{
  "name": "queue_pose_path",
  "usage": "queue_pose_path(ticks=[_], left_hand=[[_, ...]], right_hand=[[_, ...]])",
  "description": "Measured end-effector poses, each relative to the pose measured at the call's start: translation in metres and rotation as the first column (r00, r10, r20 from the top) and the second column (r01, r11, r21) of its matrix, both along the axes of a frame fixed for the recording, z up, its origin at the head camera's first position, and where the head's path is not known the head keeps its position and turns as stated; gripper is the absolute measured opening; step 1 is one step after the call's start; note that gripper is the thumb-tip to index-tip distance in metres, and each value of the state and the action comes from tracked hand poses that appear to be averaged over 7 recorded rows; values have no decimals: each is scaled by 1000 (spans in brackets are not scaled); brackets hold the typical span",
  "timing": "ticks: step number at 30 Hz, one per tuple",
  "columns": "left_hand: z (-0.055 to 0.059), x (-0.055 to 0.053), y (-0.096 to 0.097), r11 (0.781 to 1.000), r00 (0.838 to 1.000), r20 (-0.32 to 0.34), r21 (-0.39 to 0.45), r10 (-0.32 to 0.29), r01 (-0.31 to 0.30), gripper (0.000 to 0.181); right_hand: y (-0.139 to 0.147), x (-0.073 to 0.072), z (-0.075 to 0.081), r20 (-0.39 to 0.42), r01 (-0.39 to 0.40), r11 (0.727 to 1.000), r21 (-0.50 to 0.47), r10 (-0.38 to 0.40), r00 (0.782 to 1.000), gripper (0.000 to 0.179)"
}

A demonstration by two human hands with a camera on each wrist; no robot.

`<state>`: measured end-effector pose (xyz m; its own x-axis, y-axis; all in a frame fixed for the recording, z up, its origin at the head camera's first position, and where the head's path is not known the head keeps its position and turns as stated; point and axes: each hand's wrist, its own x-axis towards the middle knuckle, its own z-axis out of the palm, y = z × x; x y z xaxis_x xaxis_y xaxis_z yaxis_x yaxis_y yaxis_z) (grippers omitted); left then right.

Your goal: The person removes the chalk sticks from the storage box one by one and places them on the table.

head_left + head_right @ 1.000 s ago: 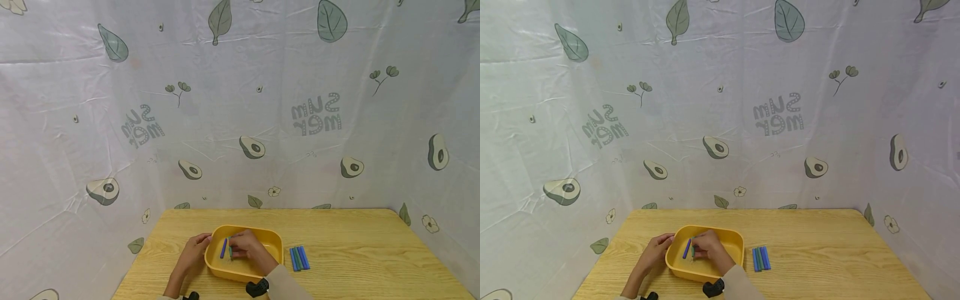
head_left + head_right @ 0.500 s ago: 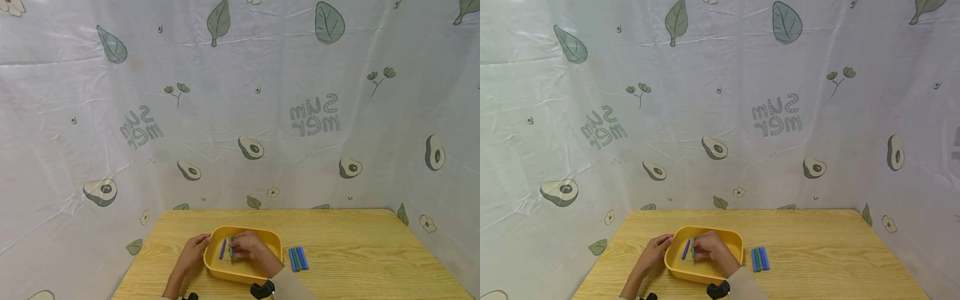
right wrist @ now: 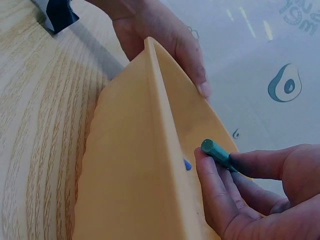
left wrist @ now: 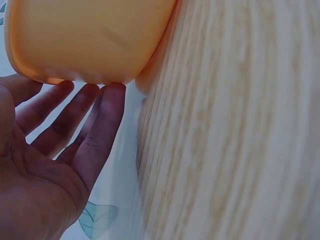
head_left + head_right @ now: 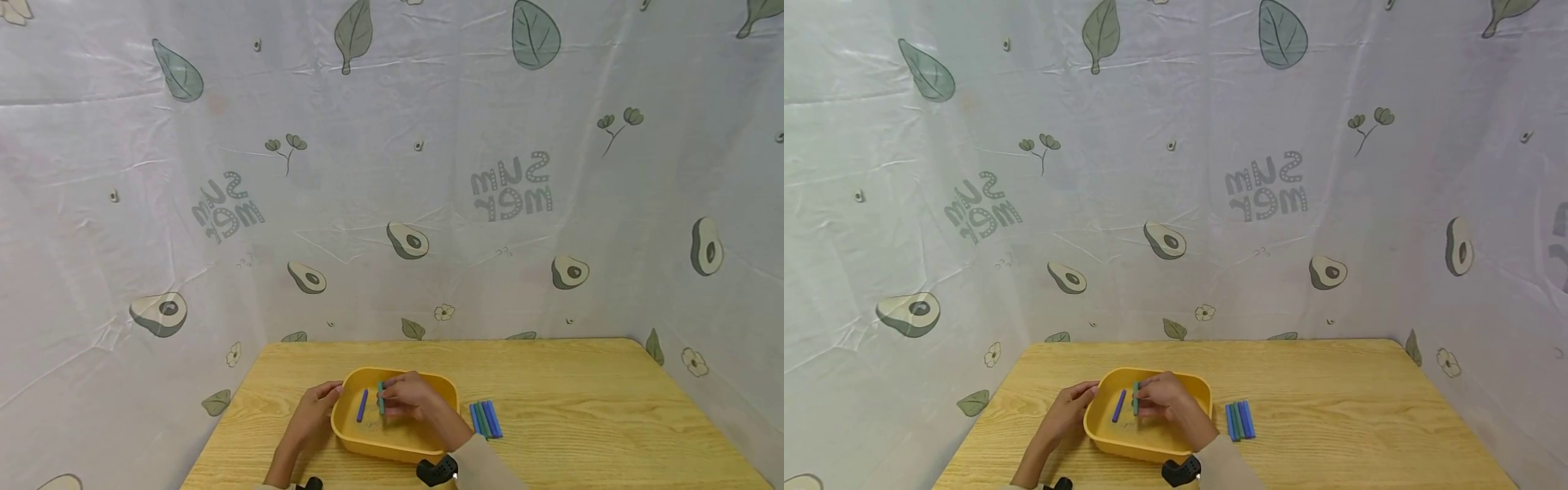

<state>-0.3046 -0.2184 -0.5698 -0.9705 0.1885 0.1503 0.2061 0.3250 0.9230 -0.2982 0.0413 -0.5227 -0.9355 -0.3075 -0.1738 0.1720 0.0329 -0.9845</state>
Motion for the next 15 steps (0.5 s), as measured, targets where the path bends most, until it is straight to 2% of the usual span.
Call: queue_pose_path(ticks=[7,15], left_hand=[[-1,0,0,1000,1000,-13,-20,11,-11,45],[1,1,0,1000,1000,-6,-2,7,-7,43]], right_hand=[[10,1,1,7,-2,1000,1,2,1000,38],[24,4,10,3,-9,1000,29,9,1000,42]])
